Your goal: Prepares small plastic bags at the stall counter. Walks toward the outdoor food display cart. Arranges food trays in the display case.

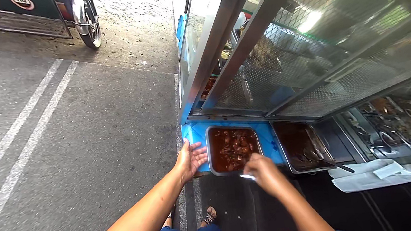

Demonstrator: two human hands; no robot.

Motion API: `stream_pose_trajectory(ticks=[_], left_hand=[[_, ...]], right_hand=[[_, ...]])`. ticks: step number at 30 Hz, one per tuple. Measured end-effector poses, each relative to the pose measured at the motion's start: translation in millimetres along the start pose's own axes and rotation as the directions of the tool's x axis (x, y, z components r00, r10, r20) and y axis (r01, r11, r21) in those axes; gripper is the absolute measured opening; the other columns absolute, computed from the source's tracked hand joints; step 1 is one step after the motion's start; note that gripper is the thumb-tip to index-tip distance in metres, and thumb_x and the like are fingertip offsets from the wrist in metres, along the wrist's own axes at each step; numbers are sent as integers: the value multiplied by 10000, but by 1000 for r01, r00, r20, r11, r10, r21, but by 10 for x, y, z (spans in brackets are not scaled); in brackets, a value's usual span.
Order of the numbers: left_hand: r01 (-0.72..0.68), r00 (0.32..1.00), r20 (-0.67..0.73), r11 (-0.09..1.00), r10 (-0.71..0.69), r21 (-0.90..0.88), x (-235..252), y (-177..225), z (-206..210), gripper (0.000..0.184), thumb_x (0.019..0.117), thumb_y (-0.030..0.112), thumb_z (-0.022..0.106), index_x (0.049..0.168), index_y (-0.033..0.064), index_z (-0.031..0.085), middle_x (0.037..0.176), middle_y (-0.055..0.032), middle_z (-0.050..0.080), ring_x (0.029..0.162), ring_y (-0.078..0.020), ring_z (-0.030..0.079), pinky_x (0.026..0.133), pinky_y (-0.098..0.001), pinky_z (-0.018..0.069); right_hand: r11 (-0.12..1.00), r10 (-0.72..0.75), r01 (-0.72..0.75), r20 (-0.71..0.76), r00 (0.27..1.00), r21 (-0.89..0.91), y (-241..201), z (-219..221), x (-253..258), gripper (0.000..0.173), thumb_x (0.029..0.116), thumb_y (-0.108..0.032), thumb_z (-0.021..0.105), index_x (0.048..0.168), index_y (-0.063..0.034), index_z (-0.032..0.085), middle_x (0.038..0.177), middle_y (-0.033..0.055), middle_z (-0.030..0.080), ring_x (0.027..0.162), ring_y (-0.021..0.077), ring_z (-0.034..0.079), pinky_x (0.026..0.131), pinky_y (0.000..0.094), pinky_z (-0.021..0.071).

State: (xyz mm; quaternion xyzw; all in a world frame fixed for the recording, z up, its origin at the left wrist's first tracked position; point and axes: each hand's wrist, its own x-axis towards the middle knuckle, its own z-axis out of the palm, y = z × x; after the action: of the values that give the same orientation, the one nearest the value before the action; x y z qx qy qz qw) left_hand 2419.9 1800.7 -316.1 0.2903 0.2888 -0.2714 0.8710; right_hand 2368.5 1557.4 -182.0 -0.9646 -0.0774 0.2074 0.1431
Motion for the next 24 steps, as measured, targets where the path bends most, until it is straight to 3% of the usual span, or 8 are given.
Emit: stream_pose_trajectory(ticks=[3, 5, 8, 10, 13, 16, 19, 24], left_hand=[[0, 1000, -6, 1000, 0, 7, -19, 3, 14, 650, 1106, 528, 203, 1408, 12, 458, 1138, -229, 691, 930, -315, 725, 836, -447, 595], [-4, 1000, -11, 1000, 4, 23, -66, 12, -14, 568, 1122, 449, 259, 1401, -8, 449, 1169, -230, 684, 964, -316, 727, 862, -448, 597], [-84, 987, -116, 972, 111, 219, -233, 8, -50, 419, 1114, 306, 394, 1400, 5, 451, 1235, -192, 667, 1013, -275, 718, 849, -410, 595], [-170, 950, -162, 878, 267, 447, -392, -28, 13, 351, 1086, 235, 497, 1369, 29, 490, 1262, -169, 628, 1042, -267, 675, 833, -415, 567], [-321, 910, -14, 726, 414, 609, -607, -192, 240, 298, 1009, 130, 607, 1291, 44, 566, 1114, -151, 664, 920, -261, 696, 766, -417, 600], [-311, 949, 243, 722, 200, 618, -782, -397, 576, 261, 981, 100, 636, 1232, 31, 613, 1057, -129, 711, 877, -258, 733, 768, -419, 637], [-240, 904, 422, 730, -73, 640, -804, -659, 768, 280, 973, 116, 660, 1238, 31, 627, 1099, -125, 716, 945, -265, 730, 821, -433, 631], [-260, 894, 444, 735, -62, 626, -739, -1002, 882, 255, 927, 100, 721, 1166, 50, 647, 1050, -98, 725, 921, -235, 726, 810, -413, 627]], right_hand=[[879, 33, 60, -186, 982, 472, 311, -111, -153, 136, 909, -48, 668, 925, -102, 792, 972, 31, 731, 910, 115, 690, 835, 293, 589], [587, 114, 153, -269, 956, 795, 338, -21, -244, 91, 900, 12, 687, 964, 2, 751, 934, 90, 737, 837, 147, 698, 776, 301, 601], [175, 221, 217, -253, 942, 960, 283, 171, -334, 130, 920, 67, 608, 1018, 22, 680, 901, 95, 717, 791, 143, 701, 726, 314, 616], [11, 242, 220, -216, 946, 975, 272, 278, -340, 157, 944, 77, 559, 1036, 2, 662, 914, 92, 717, 799, 137, 704, 735, 315, 618], [-124, 241, 242, -207, 948, 962, 287, 376, -298, 176, 959, 88, 542, 1040, -4, 668, 929, 103, 722, 807, 139, 707, 743, 317, 619], [-210, 263, 278, -220, 939, 937, 333, 367, -224, 177, 975, 85, 518, 1067, -6, 638, 944, 117, 719, 805, 149, 713, 729, 316, 623], [-250, 305, 328, -247, 920, 911, 445, 329, -189, 190, 961, 107, 529, 1108, 7, 597, 978, 138, 704, 835, 185, 716, 759, 356, 631], [-297, 297, 306, -217, 930, 904, 669, 366, -235, 256, 944, 120, 542, 1177, 23, 580, 1027, 166, 691, 849, 216, 716, 781, 397, 632]])
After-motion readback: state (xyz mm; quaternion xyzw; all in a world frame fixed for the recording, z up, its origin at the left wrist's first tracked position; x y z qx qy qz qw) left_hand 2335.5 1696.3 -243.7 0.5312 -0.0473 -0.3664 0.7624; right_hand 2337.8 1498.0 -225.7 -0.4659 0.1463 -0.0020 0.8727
